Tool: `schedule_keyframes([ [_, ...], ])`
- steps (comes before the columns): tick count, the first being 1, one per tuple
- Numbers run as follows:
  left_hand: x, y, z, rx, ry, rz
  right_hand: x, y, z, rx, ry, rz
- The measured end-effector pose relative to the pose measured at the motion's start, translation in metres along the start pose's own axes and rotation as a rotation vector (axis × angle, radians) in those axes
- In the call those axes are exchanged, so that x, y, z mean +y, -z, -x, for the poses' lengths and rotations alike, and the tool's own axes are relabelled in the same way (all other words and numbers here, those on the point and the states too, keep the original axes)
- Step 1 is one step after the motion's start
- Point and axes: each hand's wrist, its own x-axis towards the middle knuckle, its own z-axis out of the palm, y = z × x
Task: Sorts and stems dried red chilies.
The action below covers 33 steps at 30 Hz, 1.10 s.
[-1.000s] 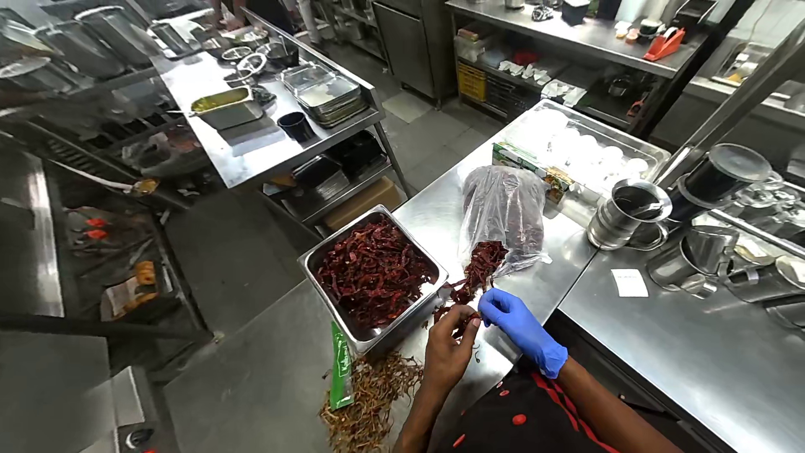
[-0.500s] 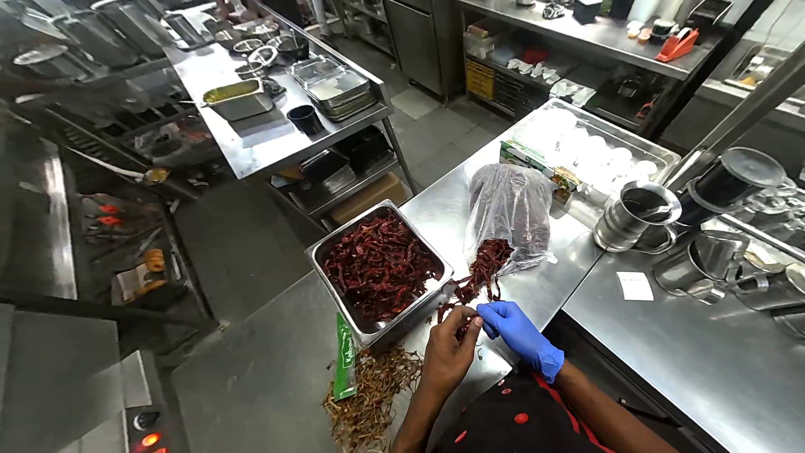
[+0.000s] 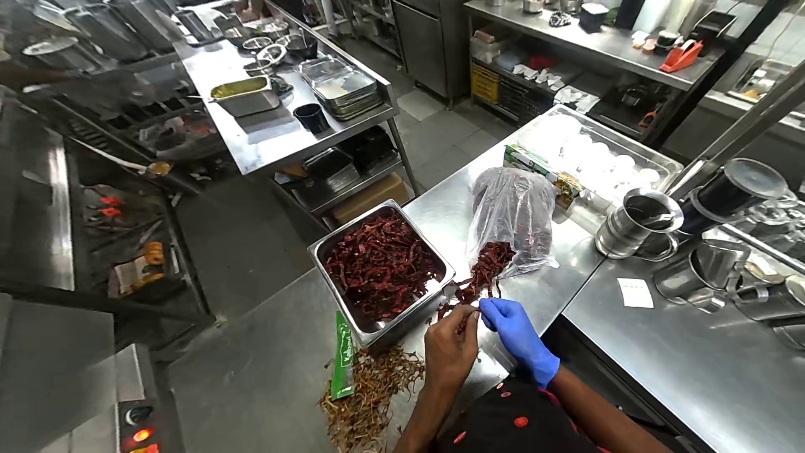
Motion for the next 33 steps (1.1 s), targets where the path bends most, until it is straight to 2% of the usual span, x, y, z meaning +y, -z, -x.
schedule_keyframes([
  [2, -0.002, 0.009, -0.005, -0.065, 0.056, 0.174, -0.001, 0.0, -0.001, -0.203, -0.192, -0.625],
  [4, -0.002, 0.021, -0.01, -0.169, 0.163, 0.456, 0.002, -0.002, 0.001, -0.339, -0.282, -1.099],
  [6, -0.006, 0.032, -0.014, -0.201, 0.267, 0.719, 0.005, 0.003, 0.001, -0.41, -0.27, -1.307],
  [7, -0.011, 0.04, -0.018, -0.202, 0.261, 0.704, 0.004, 0.007, -0.001, -0.406, -0.254, -1.31],
  [9, -0.023, 0.058, -0.029, -0.168, 0.167, 0.425, 0.004, 0.015, -0.005, -0.366, -0.23, -1.197],
  [11, -0.038, 0.074, -0.042, -0.102, 0.109, 0.022, 0.01, 0.02, -0.007, -0.315, -0.198, -0.96],
  [14, -0.058, 0.09, -0.054, -0.035, 0.106, -0.467, 0.022, 0.029, -0.005, -0.208, -0.213, -0.348],
  [15, -0.062, 0.091, -0.055, 0.0, 0.101, -0.537, 0.029, 0.032, -0.004, -0.19, -0.228, -0.108],
  [17, -0.067, 0.086, -0.051, 0.064, 0.04, -0.514, 0.054, 0.034, -0.001, -0.179, -0.179, 0.451],
  [19, -0.07, 0.066, -0.037, 0.003, -0.015, -0.378, 0.075, 0.033, 0.007, -0.239, -0.151, 0.772],
  [20, -0.072, 0.05, -0.027, -0.066, -0.031, -0.301, 0.08, 0.032, 0.011, -0.296, -0.177, 0.806],
  [22, -0.087, 0.014, -0.01, -0.202, -0.025, -0.232, 0.082, 0.025, 0.016, -0.37, -0.245, 0.664],
  [24, -0.105, -0.016, 0.002, -0.261, 0.065, -0.322, 0.073, 0.018, 0.016, -0.394, -0.333, 0.46],
  [25, -0.114, -0.027, 0.005, -0.262, 0.136, -0.38, 0.071, 0.016, 0.016, -0.378, -0.339, 0.444],
  [29, -0.129, -0.038, 0.005, -0.265, 0.364, -0.518, 0.081, 0.02, 0.011, -0.281, -0.217, 0.585],
  [33, -0.139, -0.036, 0.01, -0.256, 0.339, -0.537, 0.084, 0.024, 0.007, -0.273, -0.193, 0.577],
])
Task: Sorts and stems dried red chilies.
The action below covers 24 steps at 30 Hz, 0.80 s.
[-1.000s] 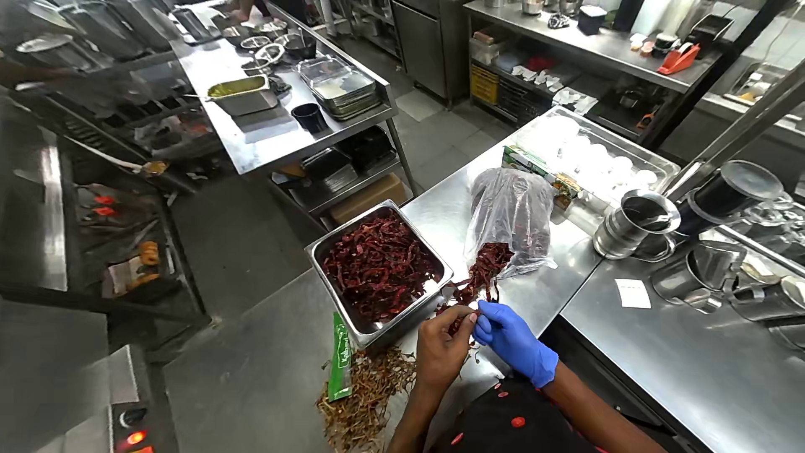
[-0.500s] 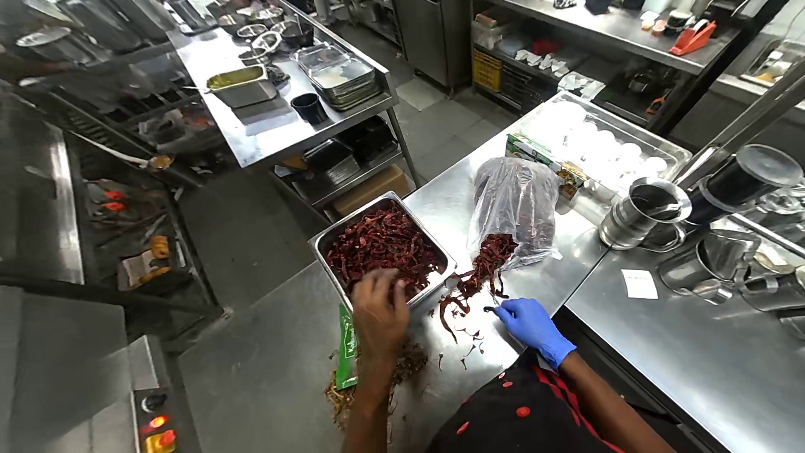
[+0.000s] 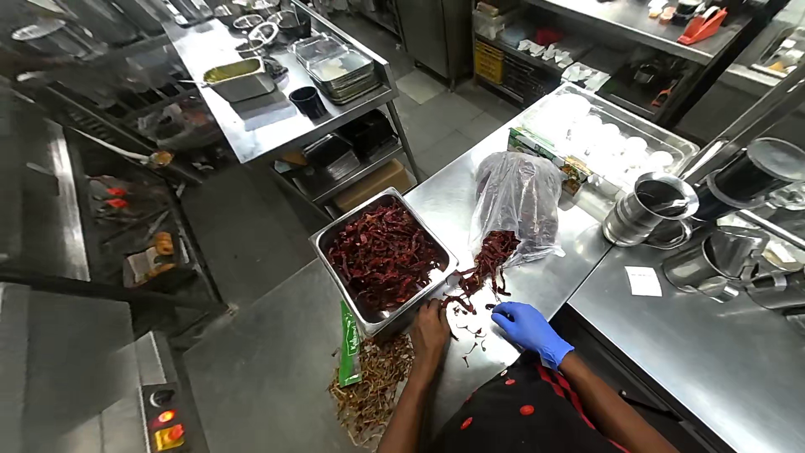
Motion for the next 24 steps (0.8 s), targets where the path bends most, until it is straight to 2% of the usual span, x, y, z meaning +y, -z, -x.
schedule_keyframes([
  [5, -0.005, 0.008, 0.018, 0.161, -0.117, 0.224, -0.014, -0.003, -0.002, -0.041, 0.024, -0.145],
  [10, 0.019, 0.042, 0.048, 0.154, -0.269, 0.494, -0.04, 0.008, -0.01, -0.096, 0.024, -0.419],
  [14, 0.035, 0.061, 0.061, 0.128, -0.34, 0.608, -0.06, 0.008, -0.016, -0.044, 0.075, -0.615],
  [17, 0.05, 0.083, 0.065, 0.026, -0.303, 0.712, -0.074, 0.01, -0.013, 0.038, 0.175, -0.59],
  [19, 0.064, 0.103, 0.067, -0.051, -0.215, 0.776, -0.078, 0.007, -0.01, 0.139, 0.271, -0.49],
  [21, 0.072, 0.11, 0.065, -0.072, -0.2, 0.772, -0.078, 0.004, -0.01, 0.232, 0.351, -0.366],
  [22, 0.072, 0.11, 0.064, -0.069, -0.221, 0.768, -0.078, 0.005, -0.009, 0.237, 0.348, -0.353],
  [24, 0.069, 0.107, 0.058, -0.062, -0.287, 0.786, -0.08, 0.014, -0.007, 0.106, 0.251, -0.48],
])
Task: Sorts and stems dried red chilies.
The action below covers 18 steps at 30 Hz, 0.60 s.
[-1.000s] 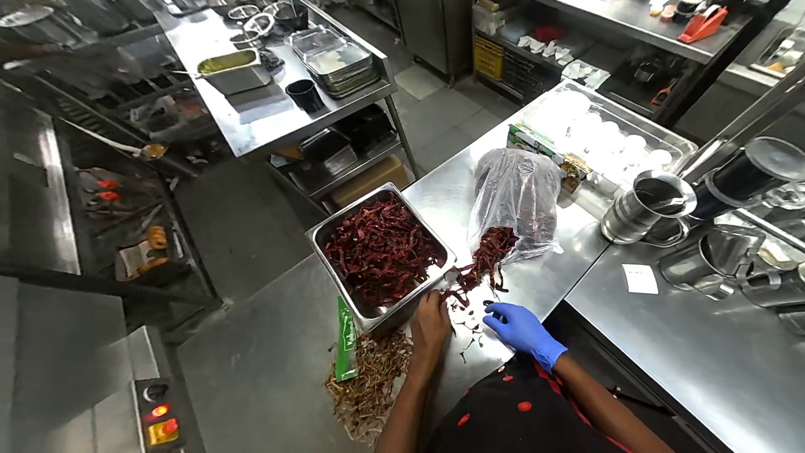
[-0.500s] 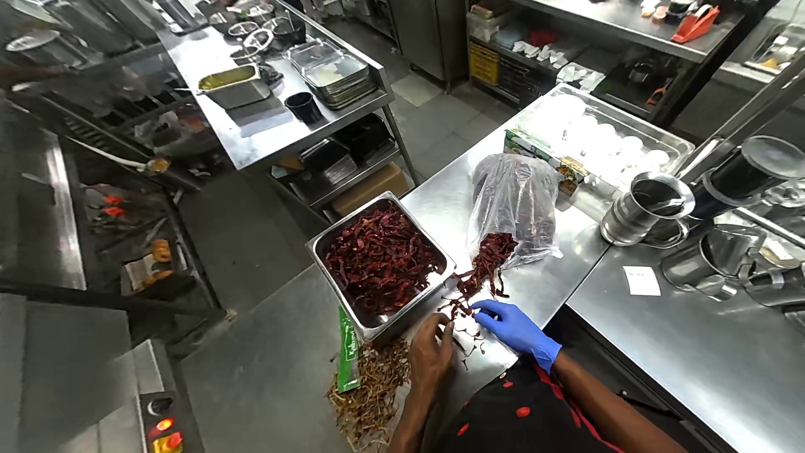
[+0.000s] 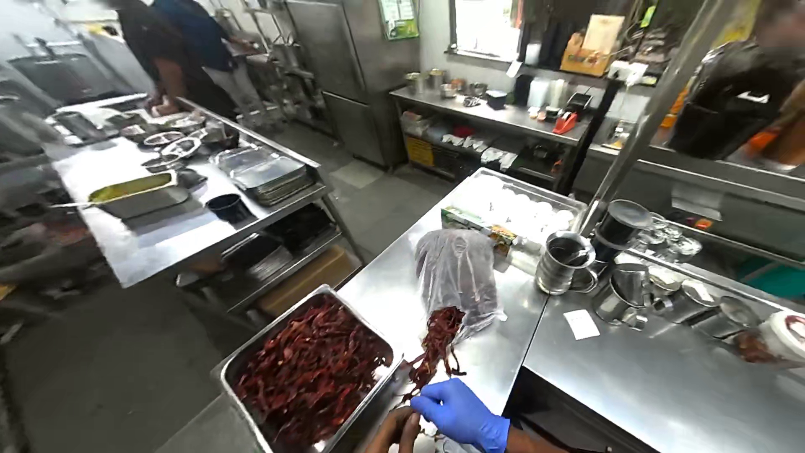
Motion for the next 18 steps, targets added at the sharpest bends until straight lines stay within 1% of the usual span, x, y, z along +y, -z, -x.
schedule_keyframes([
  [1, -0.001, 0.0, -0.002, -0.009, -0.024, 0.049, -0.004, 0.004, 0.001, -0.057, -0.067, -0.157],
  [3, 0.002, 0.001, -0.007, -0.041, -0.061, 0.256, -0.006, 0.003, 0.005, -0.134, -0.124, -0.6],
  [5, 0.004, 0.003, -0.013, -0.087, -0.043, 0.494, -0.004, -0.006, 0.01, -0.208, -0.114, -1.02],
  [6, 0.003, 0.004, -0.015, -0.109, -0.008, 0.584, -0.003, -0.01, 0.012, -0.225, -0.098, -1.147],
  [7, 0.001, 0.004, -0.017, -0.127, 0.032, 0.646, -0.002, -0.011, 0.013, -0.234, -0.082, -1.207],
  [10, -0.011, 0.005, -0.018, -0.193, 0.148, 0.77, 0.002, -0.01, 0.017, -0.259, -0.053, -1.16],
  [12, -0.015, 0.009, -0.013, -0.293, 0.22, 0.831, 0.004, -0.007, 0.024, -0.271, -0.013, -1.029],
  [13, -0.016, 0.014, -0.009, -0.355, 0.255, 0.837, 0.005, -0.002, 0.027, -0.269, 0.031, -0.869],
  [14, -0.018, 0.018, -0.003, -0.391, 0.271, 0.789, 0.006, 0.004, 0.029, -0.259, 0.11, -0.597],
  [15, -0.017, 0.021, 0.003, -0.376, 0.252, 0.627, 0.007, 0.011, 0.028, -0.248, 0.221, -0.248],
  [16, -0.016, 0.023, 0.011, -0.328, 0.199, 0.332, 0.009, 0.013, 0.027, -0.205, 0.348, 0.124],
  [17, -0.015, 0.022, 0.018, -0.28, 0.141, -0.024, 0.011, 0.008, 0.028, -0.158, 0.429, 0.419],
  [18, -0.014, 0.017, 0.025, -0.236, 0.104, -0.3, 0.014, -0.001, 0.031, -0.128, 0.467, 0.603],
])
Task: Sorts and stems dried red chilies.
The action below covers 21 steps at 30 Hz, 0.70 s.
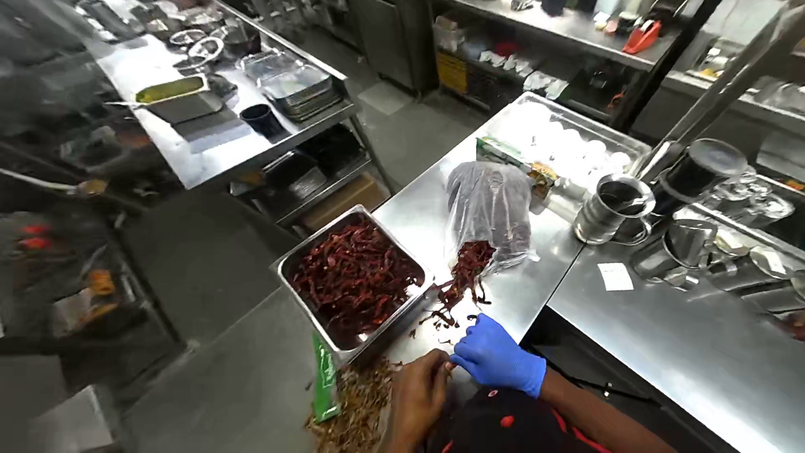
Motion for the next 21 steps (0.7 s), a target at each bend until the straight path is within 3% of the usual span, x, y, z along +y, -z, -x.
schedule_keyframes([
  [2, 0.004, -0.011, 0.006, 0.085, -0.006, -0.245, -0.005, -0.01, 0.001, -0.01, -0.006, 0.173],
  [5, 0.02, -0.014, 0.005, 0.22, -0.053, -0.394, -0.017, -0.01, -0.007, 0.044, -0.083, 0.281],
  [9, 0.029, -0.007, -0.004, 0.264, -0.026, -0.393, -0.02, -0.017, -0.022, 0.152, -0.216, 0.307],
  [12, 0.031, 0.008, 0.004, 0.168, 0.008, -0.14, 0.018, -0.016, -0.018, 0.097, -0.586, 0.032],
  [14, 0.029, 0.022, 0.009, 0.201, 0.002, 0.055, 0.064, -0.003, -0.006, 0.176, -0.852, -0.502],
  [16, 0.014, 0.029, 0.003, 0.352, 0.006, 0.058, 0.082, 0.017, 0.004, 0.242, -0.895, -0.753],
  [18, -0.008, 0.045, -0.01, 0.473, 0.007, -0.093, 0.071, 0.026, 0.007, 0.143, -0.843, -0.708],
  [21, -0.024, 0.074, -0.037, 0.504, -0.014, -0.307, 0.05, 0.006, 0.006, -0.055, -0.73, -0.588],
])
